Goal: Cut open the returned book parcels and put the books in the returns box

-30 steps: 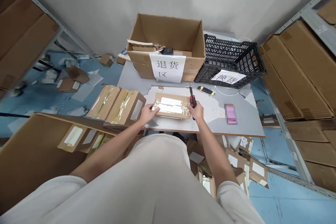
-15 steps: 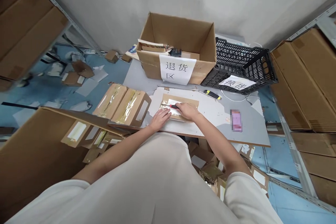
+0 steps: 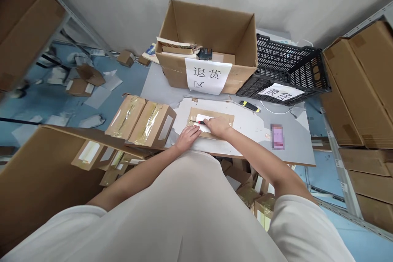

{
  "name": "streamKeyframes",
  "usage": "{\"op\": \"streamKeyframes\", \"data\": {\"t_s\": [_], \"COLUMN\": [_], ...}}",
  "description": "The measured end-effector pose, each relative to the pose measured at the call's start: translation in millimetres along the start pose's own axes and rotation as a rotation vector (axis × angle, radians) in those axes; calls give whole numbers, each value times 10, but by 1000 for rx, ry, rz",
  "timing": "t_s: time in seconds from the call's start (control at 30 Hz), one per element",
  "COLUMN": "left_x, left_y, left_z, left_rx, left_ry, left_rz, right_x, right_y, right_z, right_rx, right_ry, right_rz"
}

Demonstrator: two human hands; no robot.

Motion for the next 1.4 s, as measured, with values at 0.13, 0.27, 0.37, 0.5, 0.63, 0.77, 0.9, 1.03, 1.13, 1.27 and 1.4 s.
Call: {"op": "streamKeyframes", "data": {"t_s": [0.13,0.27,0.37,0.5,0.63,0.77,0.9,1.03,1.13,1.27,1.4], "left_x": [-4,-14,-12,-37,-118,-153,-139,-118,-12,120,115], "left_y": [-20,-27,-23,-10,7,88,115,30,-91,-200,-194], "left_z": [-5,1,3,-29,-113,-206,-312,-558,-710,-742,-730], "left_rx": [9,2,-27,-88,-143,-127,-119,-58,-14,-67,-133], "left_ry": [2,-7,-23,-98,-195,-282,-374,-393,-464,-557,-530], "left_rz": [-10,0,14,35,31,2,-50,-22,-49,-82,-69], "right_x": [-9,11,83,169,227,226,195,550,830,959,909], "right_y": [68,459,853,1084,1027,1008,1137,987,756,599,592], "right_z": [2,453,952,1397,1619,1916,2196,2117,1948,1845,1791], "right_rx": [7,94,232,352,408,450,674,868,963,1016,995], "right_ry": [-54,-98,-172,-163,-59,2,174,199,235,325,337], "right_rz": [38,111,159,157,31,23,-62,-658,-1030,-1165,-1142]}}
Point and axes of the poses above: each hand's wrist, its own z-axis away from the middle knuckle, its own x-axis out of the palm, y = z × x, the point moved 6 cm from there along -z, towards the middle knuckle, and after that the axes turned 14 degrees about y, right-handed, at the moved point
